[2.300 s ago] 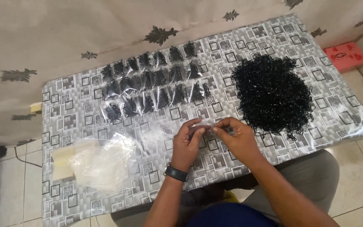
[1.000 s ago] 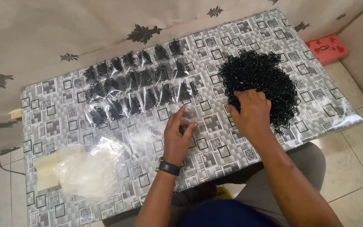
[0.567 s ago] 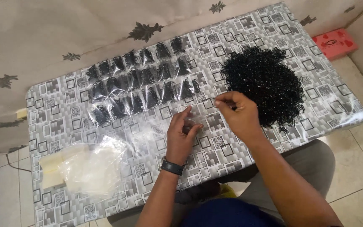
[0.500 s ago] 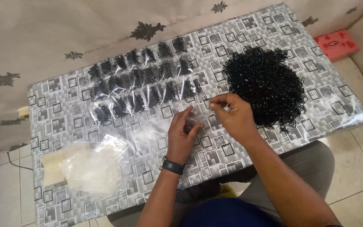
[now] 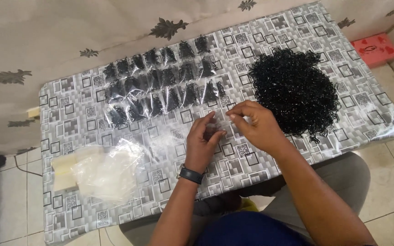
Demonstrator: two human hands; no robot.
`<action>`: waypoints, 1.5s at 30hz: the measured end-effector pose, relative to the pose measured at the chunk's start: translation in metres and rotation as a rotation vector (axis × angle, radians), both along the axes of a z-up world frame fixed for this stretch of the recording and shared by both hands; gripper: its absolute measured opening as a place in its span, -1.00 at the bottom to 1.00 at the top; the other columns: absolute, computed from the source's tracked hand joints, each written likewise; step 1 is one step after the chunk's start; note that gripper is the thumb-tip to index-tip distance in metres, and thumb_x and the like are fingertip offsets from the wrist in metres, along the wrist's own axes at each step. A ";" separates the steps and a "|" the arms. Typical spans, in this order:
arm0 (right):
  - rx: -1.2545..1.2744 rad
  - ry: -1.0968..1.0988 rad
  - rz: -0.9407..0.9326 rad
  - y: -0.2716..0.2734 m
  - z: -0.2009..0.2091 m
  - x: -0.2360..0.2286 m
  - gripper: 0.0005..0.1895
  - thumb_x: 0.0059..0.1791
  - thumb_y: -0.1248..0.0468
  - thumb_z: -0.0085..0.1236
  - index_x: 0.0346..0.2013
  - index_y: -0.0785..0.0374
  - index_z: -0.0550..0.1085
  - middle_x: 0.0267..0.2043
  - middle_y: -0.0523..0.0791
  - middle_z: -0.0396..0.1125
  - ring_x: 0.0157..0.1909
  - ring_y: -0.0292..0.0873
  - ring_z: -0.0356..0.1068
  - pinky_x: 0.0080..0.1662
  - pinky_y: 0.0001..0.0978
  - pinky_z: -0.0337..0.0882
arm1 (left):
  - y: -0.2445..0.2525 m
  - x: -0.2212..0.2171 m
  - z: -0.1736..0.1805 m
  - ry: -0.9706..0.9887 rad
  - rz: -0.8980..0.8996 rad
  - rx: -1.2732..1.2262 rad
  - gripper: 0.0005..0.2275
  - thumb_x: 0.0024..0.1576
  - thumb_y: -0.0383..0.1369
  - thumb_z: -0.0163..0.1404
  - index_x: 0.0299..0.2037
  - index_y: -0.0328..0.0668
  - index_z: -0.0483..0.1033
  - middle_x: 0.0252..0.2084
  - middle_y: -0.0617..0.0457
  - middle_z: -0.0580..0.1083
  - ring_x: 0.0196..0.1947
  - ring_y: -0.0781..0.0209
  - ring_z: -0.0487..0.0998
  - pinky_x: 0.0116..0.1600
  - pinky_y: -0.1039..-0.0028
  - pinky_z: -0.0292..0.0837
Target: The person picks up small black decorative items from a large pile and places them into small plastic bags, one bag at a time.
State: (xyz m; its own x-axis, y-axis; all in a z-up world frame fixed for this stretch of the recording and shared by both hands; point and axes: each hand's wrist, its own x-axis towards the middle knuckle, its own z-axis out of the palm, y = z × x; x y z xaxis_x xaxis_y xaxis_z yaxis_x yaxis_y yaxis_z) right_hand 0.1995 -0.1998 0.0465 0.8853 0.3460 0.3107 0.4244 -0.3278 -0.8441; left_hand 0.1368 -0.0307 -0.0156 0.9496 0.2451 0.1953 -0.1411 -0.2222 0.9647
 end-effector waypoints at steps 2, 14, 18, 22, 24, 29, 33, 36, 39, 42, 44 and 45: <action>-0.070 -0.076 -0.072 -0.015 -0.016 0.008 -0.90 -0.01 0.34 0.25 -0.25 0.18 0.68 -0.28 -0.06 0.53 -0.17 0.00 0.49 -0.05 -0.21 0.42 | 0.001 0.000 -0.002 -0.001 0.005 -0.024 -0.45 0.00 -0.41 0.31 0.24 -0.15 0.46 -0.02 -0.12 0.50 -0.17 -0.08 0.63 -0.19 0.32 0.62; -0.613 -0.717 0.095 0.017 -0.052 -0.006 -0.83 -0.04 0.19 0.10 -0.26 0.06 0.62 0.05 -0.13 0.46 0.24 0.06 0.31 0.19 0.13 0.18 | 0.006 -0.002 -0.003 0.006 0.148 -0.296 -0.47 0.07 -0.49 0.23 0.27 -0.26 0.38 0.02 -0.07 0.41 -0.23 0.26 0.58 -0.23 0.53 0.66; -0.771 -0.626 -0.179 -0.019 -0.068 0.005 -0.76 -0.06 0.17 0.11 -0.14 0.04 0.62 0.11 -0.13 0.41 0.30 0.07 0.22 0.24 0.24 0.06 | 0.007 -0.003 0.000 0.006 0.138 -0.282 -0.49 0.07 -0.50 0.23 0.26 -0.26 0.38 -0.01 -0.04 0.42 -0.28 0.29 0.58 -0.26 0.58 0.64; -0.842 -0.656 -0.392 -0.072 -0.090 0.030 -0.78 -0.07 0.09 0.21 -0.16 -0.03 0.62 0.02 -0.20 0.38 0.17 -0.02 0.25 0.12 0.07 0.10 | 0.005 -0.001 -0.001 0.005 0.115 -0.263 -0.48 0.05 -0.50 0.25 0.25 -0.24 0.41 -0.02 -0.05 0.43 -0.29 0.30 0.58 -0.26 0.57 0.63; -0.792 -0.585 -0.386 -0.089 -0.096 0.035 -0.81 -0.02 0.13 0.24 -0.12 -0.03 0.63 -0.24 -0.24 0.35 -0.02 -0.07 0.33 0.09 -0.01 0.11 | 0.003 -0.001 -0.001 0.031 0.075 -0.150 -0.49 0.07 -0.47 0.25 0.26 -0.19 0.42 -0.02 -0.06 0.43 -0.28 0.26 0.57 -0.25 0.50 0.61; -0.758 -0.609 -0.426 -0.083 -0.072 0.040 -0.90 -0.06 0.19 0.33 -0.27 -0.12 0.65 -0.40 -0.32 0.40 -0.20 -0.16 0.39 0.01 -0.19 0.14 | 0.002 -0.001 -0.001 0.004 0.051 -0.047 -0.47 0.05 -0.42 0.28 0.25 -0.19 0.44 -0.01 -0.11 0.46 -0.25 0.15 0.59 -0.25 0.41 0.60; -0.307 -0.352 -0.334 -0.053 -0.021 0.022 -0.88 -0.13 0.26 0.43 -0.33 -0.04 0.67 -0.43 -0.30 0.49 -0.28 -0.11 0.48 -0.16 -0.27 0.39 | 0.001 -0.002 -0.002 0.001 0.037 -0.013 -0.45 0.00 -0.40 0.32 0.24 -0.16 0.46 -0.01 -0.13 0.48 -0.20 0.08 0.60 -0.23 0.40 0.60; 0.053 -0.104 -0.242 -0.017 -0.005 0.001 -0.84 -0.13 0.44 0.38 -0.30 0.17 0.67 -0.36 -0.09 0.52 -0.26 -0.09 0.52 -0.12 -0.30 0.44 | 0.001 -0.002 -0.003 0.002 0.013 -0.024 -0.45 0.01 -0.41 0.31 0.24 -0.17 0.45 0.01 -0.13 0.47 -0.22 0.12 0.56 -0.22 0.39 0.59; 0.057 -0.060 -0.179 0.001 -0.004 -0.002 -0.84 -0.16 0.41 0.39 -0.31 0.16 0.66 -0.41 -0.08 0.50 -0.28 -0.07 0.53 -0.13 -0.27 0.45 | 0.001 -0.003 0.000 0.007 -0.007 -0.016 -0.46 0.03 -0.41 0.30 0.25 -0.18 0.44 0.01 -0.17 0.47 -0.24 0.07 0.57 -0.23 0.36 0.59; 0.024 -0.002 -0.119 0.008 -0.008 0.000 -0.86 -0.16 0.43 0.36 -0.33 0.20 0.66 -0.45 -0.03 0.51 -0.31 -0.02 0.53 -0.14 -0.23 0.45 | 0.002 -0.002 -0.007 0.002 -0.004 -0.003 -0.45 0.00 -0.35 0.32 0.24 -0.16 0.46 0.01 -0.14 0.49 -0.21 0.09 0.57 -0.24 0.38 0.59; 0.000 0.058 -0.086 0.007 0.005 -0.002 -0.88 -0.15 0.42 0.34 -0.33 0.22 0.66 -0.45 -0.03 0.51 -0.32 -0.06 0.51 -0.14 -0.23 0.44 | 0.001 -0.002 -0.007 0.002 -0.005 -0.025 -0.46 0.01 -0.38 0.31 0.24 -0.17 0.45 0.01 -0.15 0.49 -0.22 0.09 0.58 -0.25 0.37 0.60; -0.022 0.115 -0.062 0.006 0.011 -0.003 -0.88 -0.14 0.41 0.32 -0.32 0.23 0.66 -0.44 -0.02 0.52 -0.33 -0.11 0.49 -0.14 -0.23 0.44 | 0.001 -0.002 -0.007 -0.001 -0.013 -0.045 -0.46 0.02 -0.41 0.31 0.24 -0.17 0.45 0.00 -0.15 0.48 -0.24 0.09 0.60 -0.26 0.37 0.60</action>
State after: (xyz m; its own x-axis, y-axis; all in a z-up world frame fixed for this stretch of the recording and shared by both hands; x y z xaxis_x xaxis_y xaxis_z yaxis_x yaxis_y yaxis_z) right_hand 0.1961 -0.1942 0.0574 0.9345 0.2954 0.1988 0.3035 -0.3689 -0.8785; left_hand 0.1350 -0.0294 -0.0226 0.9528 0.2409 0.1849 -0.1442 -0.1766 0.9737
